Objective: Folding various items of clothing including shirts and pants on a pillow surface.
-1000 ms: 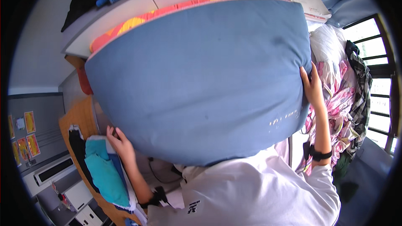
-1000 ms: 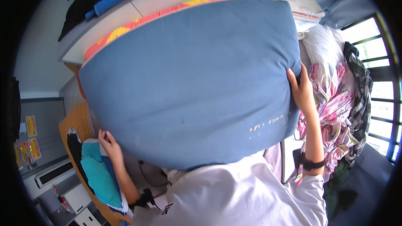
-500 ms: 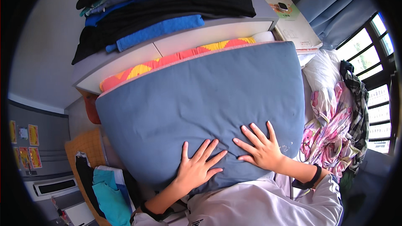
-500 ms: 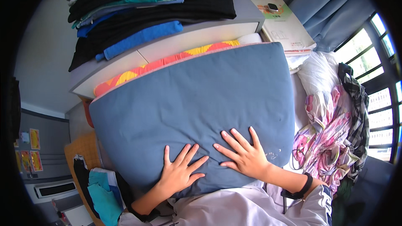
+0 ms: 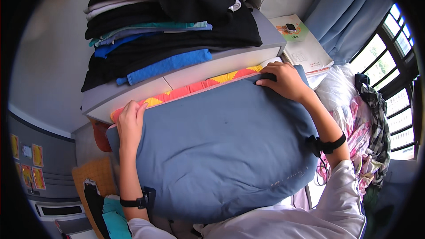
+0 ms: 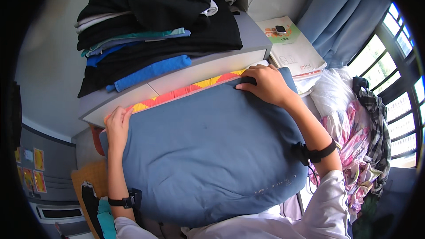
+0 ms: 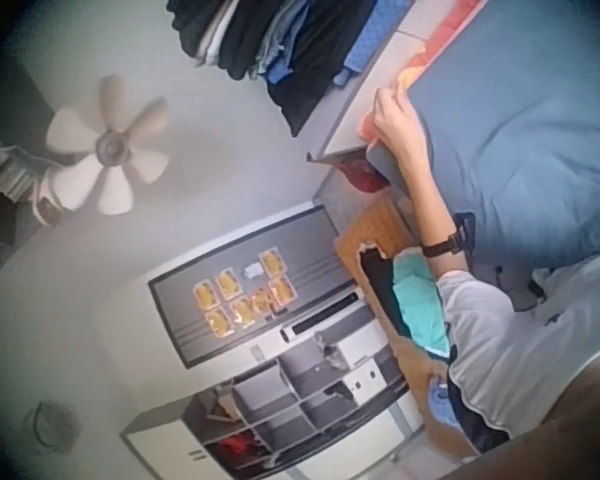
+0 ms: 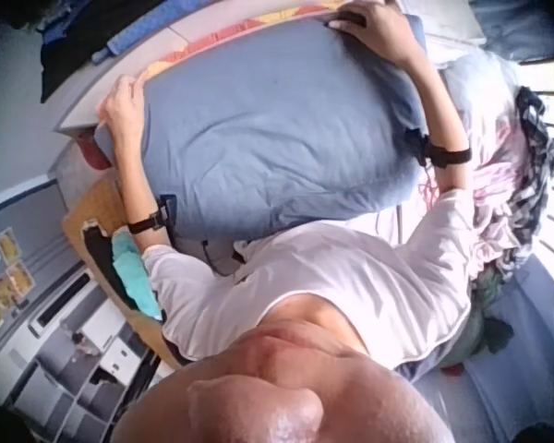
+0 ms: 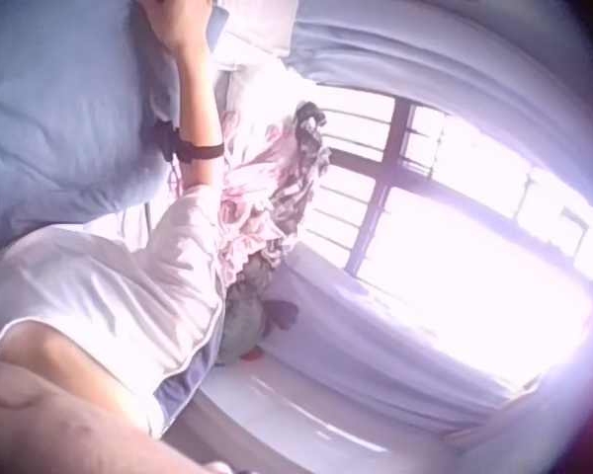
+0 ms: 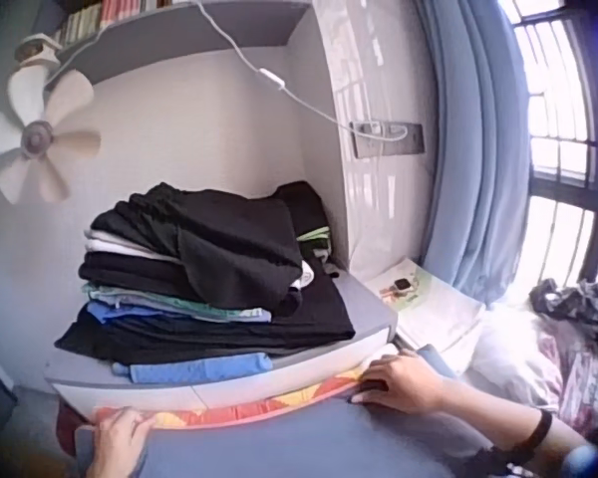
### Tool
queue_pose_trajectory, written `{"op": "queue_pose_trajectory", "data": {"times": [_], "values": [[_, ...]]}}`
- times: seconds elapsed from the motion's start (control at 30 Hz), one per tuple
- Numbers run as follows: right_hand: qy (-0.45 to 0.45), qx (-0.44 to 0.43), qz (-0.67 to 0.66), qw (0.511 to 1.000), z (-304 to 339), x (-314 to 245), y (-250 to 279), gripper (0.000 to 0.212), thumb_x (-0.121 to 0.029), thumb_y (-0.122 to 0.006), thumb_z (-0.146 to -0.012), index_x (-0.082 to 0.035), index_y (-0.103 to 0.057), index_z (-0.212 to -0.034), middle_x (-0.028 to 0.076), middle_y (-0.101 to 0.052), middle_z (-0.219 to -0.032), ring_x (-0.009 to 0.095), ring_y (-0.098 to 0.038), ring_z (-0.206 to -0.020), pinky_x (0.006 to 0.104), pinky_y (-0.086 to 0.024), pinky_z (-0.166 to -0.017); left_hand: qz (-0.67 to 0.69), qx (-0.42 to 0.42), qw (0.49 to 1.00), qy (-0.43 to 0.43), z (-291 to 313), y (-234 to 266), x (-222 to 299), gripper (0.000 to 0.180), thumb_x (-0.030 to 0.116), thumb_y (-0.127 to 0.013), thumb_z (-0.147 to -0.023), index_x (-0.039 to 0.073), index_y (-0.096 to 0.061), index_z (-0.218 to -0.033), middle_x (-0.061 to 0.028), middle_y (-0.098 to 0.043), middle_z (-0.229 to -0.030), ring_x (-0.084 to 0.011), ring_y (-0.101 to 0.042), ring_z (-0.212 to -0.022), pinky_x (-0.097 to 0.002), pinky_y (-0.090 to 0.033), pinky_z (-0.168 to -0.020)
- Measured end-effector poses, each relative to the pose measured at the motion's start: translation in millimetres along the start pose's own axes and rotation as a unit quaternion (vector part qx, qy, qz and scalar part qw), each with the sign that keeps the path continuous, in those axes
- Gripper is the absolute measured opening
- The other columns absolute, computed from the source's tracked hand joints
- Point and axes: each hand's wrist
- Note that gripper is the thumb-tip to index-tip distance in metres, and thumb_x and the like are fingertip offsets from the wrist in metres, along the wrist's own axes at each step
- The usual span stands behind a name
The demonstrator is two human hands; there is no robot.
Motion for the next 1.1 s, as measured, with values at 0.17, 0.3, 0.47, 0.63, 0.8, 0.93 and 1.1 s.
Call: {"op": "queue_pose_trajectory", "data": {"times": [0.17,0.3,0.47,0.63,0.8,0.93,1.1], "values": [[0.004,0.224,-0.047,0.973,-12,-13,15,0.019,-0.022,-0.078,-0.087,-0.005,-0.078,-0.095,0.008,-0.072,-0.091,0.029,-0.067,-0.083,0.0371,-0.049,-0.077,-0.035,0.231,0.972,0.001,-18,17,7,0.024,0.015,-0.062,-0.102,0.0,-0.055,-0.085,-0.019,-0.055,-0.076,-0.0358,-0.056,-0.067,-0.0433,-0.044,-0.061],[-0.069,0.241,0.017,0.968,-29,-12,-28,0.014,-0.026,-0.078,-0.083,-0.013,-0.08,-0.085,-0.001,-0.071,-0.083,0.022,-0.065,-0.082,0.0369,-0.046,-0.08,-0.142,0.191,0.969,-0.062,-31,-15,11,0.023,0.019,-0.063,-0.102,0.002,-0.056,-0.089,-0.0169,-0.058,-0.079,-0.0339,-0.06,-0.074,-0.0428,-0.047,-0.068],[-0.029,0.352,0.058,0.934,-27,-6,-44,0.012,-0.026,-0.078,-0.083,-0.014,-0.078,-0.083,-0.002,-0.071,-0.083,0.021,-0.066,-0.081,0.0361,-0.045,-0.077,-0.152,0.13,0.977,-0.074,0,-13,-1,0.024,0.026,-0.07,-0.095,0.004,-0.062,-0.101,-0.0099,-0.067,-0.093,-0.0295,-0.063,-0.098,-0.0467,-0.036,-0.103],[-0.014,0.39,0.076,0.918,-29,-6,-25,0.015,-0.028,-0.079,-0.083,-0.014,-0.079,-0.085,-0.004,-0.069,-0.079,0.019,-0.065,-0.075,0.0324,-0.043,-0.073,-0.136,0.071,0.986,-0.059,7,11,-11,0.032,0.033,-0.076,-0.088,0.005,-0.068,-0.102,-0.0066,-0.068,-0.104,-0.0265,-0.061,-0.102,-0.0441,-0.033,-0.105],[-0.044,0.401,0.111,0.908,-34,5,-51,0.015,-0.029,-0.08,-0.081,-0.015,-0.079,-0.085,-0.004,-0.068,-0.078,0.019,-0.065,-0.071,0.0346,-0.044,-0.07,-0.163,0.168,0.972,-0.006,-14,-31,-2,0.028,0.032,-0.073,-0.091,0.009,-0.068,-0.107,-0.0038,-0.066,-0.105,-0.0251,-0.061,-0.108,-0.0445,-0.033,-0.106],[-0.042,0.259,0.149,0.953,-39,12,-72,0.018,-0.032,-0.076,-0.084,-0.015,-0.078,-0.083,-0.002,-0.07,-0.083,0.02,-0.067,-0.081,0.0373,-0.045,-0.075,-0.225,0.162,0.961,-0.014,-6,-64,-5,0.024,0.028,-0.068,-0.097,0.011,-0.067,-0.114,-0.006,-0.064,-0.117,-0.0265,-0.058,-0.116,-0.051,-0.034,-0.11],[-0.029,0.287,0.097,0.953,6,24,-44,0.039,-0.028,-0.078,-0.086,-0.007,-0.069,-0.117,0.013,-0.066,-0.122,0.034,-0.063,-0.112,0.0446,-0.048,-0.096,-0.218,0.159,0.963,0.013,31,-40,-46,0.046,0.035,-0.066,-0.098,0.011,-0.058,-0.136,-0.0122,-0.054,-0.142,-0.0327,-0.05,-0.134,-0.0605,-0.032,-0.113]]}}
Point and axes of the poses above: each hand's wrist, its own z-axis away from the middle knuckle, its own y-axis out of the back of the hand, x = y × z
